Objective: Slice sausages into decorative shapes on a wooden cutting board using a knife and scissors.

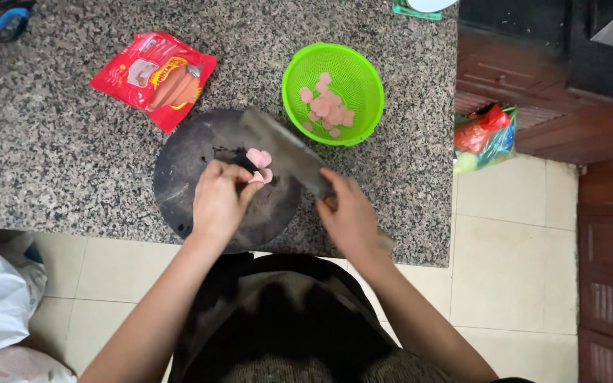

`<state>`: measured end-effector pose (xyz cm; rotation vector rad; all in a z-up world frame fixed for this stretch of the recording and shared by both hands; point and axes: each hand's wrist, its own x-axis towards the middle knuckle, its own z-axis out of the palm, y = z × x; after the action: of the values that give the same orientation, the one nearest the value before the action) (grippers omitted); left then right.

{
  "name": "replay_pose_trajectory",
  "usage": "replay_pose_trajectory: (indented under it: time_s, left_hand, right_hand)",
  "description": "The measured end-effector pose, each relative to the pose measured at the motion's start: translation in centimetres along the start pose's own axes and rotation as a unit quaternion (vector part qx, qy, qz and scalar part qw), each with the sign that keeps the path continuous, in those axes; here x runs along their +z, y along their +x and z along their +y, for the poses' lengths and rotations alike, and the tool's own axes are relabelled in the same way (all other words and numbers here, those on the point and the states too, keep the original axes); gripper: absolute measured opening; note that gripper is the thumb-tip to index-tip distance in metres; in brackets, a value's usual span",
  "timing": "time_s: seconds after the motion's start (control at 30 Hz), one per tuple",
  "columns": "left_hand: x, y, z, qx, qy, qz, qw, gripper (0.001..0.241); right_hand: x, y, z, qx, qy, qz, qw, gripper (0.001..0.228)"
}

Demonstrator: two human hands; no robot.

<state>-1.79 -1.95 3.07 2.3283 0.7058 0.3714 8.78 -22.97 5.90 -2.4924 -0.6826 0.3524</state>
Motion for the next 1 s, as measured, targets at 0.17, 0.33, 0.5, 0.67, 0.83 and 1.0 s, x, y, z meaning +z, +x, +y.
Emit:
replay_pose_trajectory:
  time_s: [0.17,0.33,0.5,0.67,0.83,1.0]
  left_hand:
    - [2.9,1.7,-1.5,0.058,0.113,-0.035,0.991,0.034]
    - [4.9,2.5,-1.5,0.042,0.193,-0.061,0.978,0.057]
    - [5.8,2.2,-2.0,0.066,0.186,-0.079,0.977,0.038]
    - [4.8,3.2,-1.4,0.057,0.166,-0.071,0.982,0.035]
    - [4.1,5.6,-0.8,0.016,0.178,-0.055,0.982,0.05]
    - [5.5,6.0,-1.9,-0.015,0.151,-0.101,0.983,0.039]
  right_hand:
    - [-1.9,0.6,1.1,-0.029,0.028,0.073,0.997,0.052]
    - [-2.4,0.6,1.9,-0.003,0.053,0.085,0.995,0.051]
    - [-1.8,0.6,2.5,0.013,0.062,0.098,0.993,0.051]
    - [-2.2,1.1,1.7,0.028,0.066,0.093,0.993,0.051]
    - [-2.4,1.5,2.0,0.002,0.07,0.09,0.994,0.051]
    - [-1.5,1.8,4.0,-0.051,0.064,0.126,0.989,0.049]
